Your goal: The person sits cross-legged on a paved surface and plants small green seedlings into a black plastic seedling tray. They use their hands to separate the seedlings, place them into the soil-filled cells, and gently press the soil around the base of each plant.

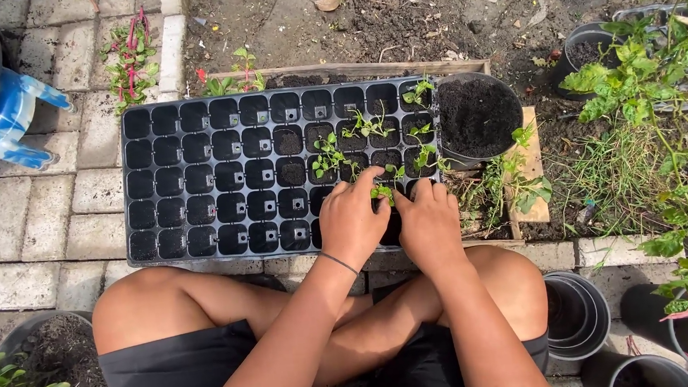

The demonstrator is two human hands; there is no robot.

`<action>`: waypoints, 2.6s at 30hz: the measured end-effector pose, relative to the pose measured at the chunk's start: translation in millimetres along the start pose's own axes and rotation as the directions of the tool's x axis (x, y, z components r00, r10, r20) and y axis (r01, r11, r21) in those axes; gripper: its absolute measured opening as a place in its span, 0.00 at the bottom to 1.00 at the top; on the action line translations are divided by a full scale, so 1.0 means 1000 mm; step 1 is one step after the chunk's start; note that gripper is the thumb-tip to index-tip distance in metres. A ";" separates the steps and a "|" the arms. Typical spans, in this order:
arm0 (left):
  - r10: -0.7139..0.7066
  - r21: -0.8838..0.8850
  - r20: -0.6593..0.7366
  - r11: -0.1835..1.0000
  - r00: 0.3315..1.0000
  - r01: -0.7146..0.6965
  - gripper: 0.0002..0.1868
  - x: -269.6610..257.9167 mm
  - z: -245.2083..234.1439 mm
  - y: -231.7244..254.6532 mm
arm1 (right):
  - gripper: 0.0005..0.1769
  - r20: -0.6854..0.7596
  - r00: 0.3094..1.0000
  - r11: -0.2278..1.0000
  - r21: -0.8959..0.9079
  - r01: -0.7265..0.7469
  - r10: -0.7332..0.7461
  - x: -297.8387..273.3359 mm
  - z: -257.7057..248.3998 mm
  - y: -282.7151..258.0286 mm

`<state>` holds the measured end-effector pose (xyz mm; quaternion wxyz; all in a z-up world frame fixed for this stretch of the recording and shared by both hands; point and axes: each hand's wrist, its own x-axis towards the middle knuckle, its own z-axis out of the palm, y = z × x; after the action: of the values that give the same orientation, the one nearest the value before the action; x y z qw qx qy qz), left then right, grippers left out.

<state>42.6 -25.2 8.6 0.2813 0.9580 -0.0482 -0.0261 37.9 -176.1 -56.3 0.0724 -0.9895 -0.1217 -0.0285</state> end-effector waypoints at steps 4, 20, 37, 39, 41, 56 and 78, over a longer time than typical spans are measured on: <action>-0.003 -0.020 0.011 1.000 1.000 0.003 0.25 -0.002 -0.008 0.005 | 0.22 -0.023 1.000 0.999 0.051 -0.017 0.018 -0.002 -0.016 0.000; -0.019 -0.022 0.010 1.000 1.000 0.019 0.26 -0.004 -0.006 0.006 | 0.22 0.023 1.000 0.991 0.128 -0.023 0.020 0.001 -0.044 0.003; -0.024 0.000 0.035 1.000 0.999 0.024 0.27 -0.008 -0.004 0.007 | 0.19 -0.043 0.997 0.996 0.063 0.062 -0.059 0.008 -0.022 0.012; -0.016 -0.013 0.027 1.000 1.000 0.016 0.26 -0.008 -0.008 0.008 | 0.20 -0.019 0.999 0.993 0.115 -0.036 0.039 0.004 -0.036 0.011; -0.001 0.000 0.031 1.000 1.000 0.001 0.26 -0.004 -0.009 0.008 | 0.21 0.095 0.993 0.989 0.119 -0.086 0.075 -0.007 -0.045 0.015; 0.068 0.086 0.114 0.993 0.991 -0.078 0.29 0.024 -0.012 0.010 | 0.32 0.386 0.922 0.991 0.108 -0.085 0.037 -0.010 -0.041 -0.017; 0.062 0.060 0.128 0.996 0.990 -0.071 0.30 0.019 -0.017 0.013 | 0.20 0.352 0.934 0.990 0.103 -0.099 0.056 -0.007 -0.045 -0.026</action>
<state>62.1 -29.1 29.6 0.2472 0.9610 -0.0986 -0.0755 23.0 -159.4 -8.4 0.1098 -0.9769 -0.0948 0.1572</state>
